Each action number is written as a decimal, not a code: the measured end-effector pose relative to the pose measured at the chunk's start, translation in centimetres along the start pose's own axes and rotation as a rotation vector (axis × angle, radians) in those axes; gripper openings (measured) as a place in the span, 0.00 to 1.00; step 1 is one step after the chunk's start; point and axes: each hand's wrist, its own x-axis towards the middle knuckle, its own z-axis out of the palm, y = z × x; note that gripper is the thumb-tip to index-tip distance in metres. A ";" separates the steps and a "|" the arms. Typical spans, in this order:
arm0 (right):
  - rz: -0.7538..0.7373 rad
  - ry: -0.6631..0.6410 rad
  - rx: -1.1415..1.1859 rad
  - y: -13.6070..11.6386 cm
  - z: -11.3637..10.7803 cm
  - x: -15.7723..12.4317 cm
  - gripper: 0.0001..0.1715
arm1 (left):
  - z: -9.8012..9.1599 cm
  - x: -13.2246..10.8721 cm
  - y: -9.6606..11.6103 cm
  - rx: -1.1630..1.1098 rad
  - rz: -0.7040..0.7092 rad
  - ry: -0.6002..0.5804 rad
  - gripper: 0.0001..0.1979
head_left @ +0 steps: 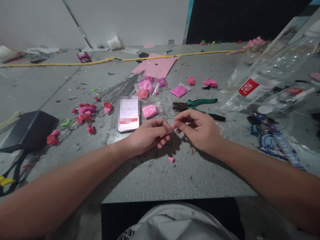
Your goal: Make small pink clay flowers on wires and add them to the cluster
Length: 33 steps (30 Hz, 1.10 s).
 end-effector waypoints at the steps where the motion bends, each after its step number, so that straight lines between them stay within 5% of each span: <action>1: 0.030 0.008 0.043 0.0 0.0 0.0 0.19 | 0.0 0.0 0.0 0.004 0.001 0.000 0.07; 8: -0.034 -0.037 -0.011 -0.4 -0.2 -0.4 0.19 | 0.0 0.0 0.1 0.036 0.003 -0.038 0.06; 23: 0.043 0.117 0.065 -0.3 0.3 -0.5 0.11 | 0.2 -0.3 0.0 0.204 0.062 -0.116 0.09; 33: 0.030 0.113 0.006 -1.2 0.0 -0.4 0.18 | 0.2 -0.5 -0.4 0.330 0.070 -0.166 0.09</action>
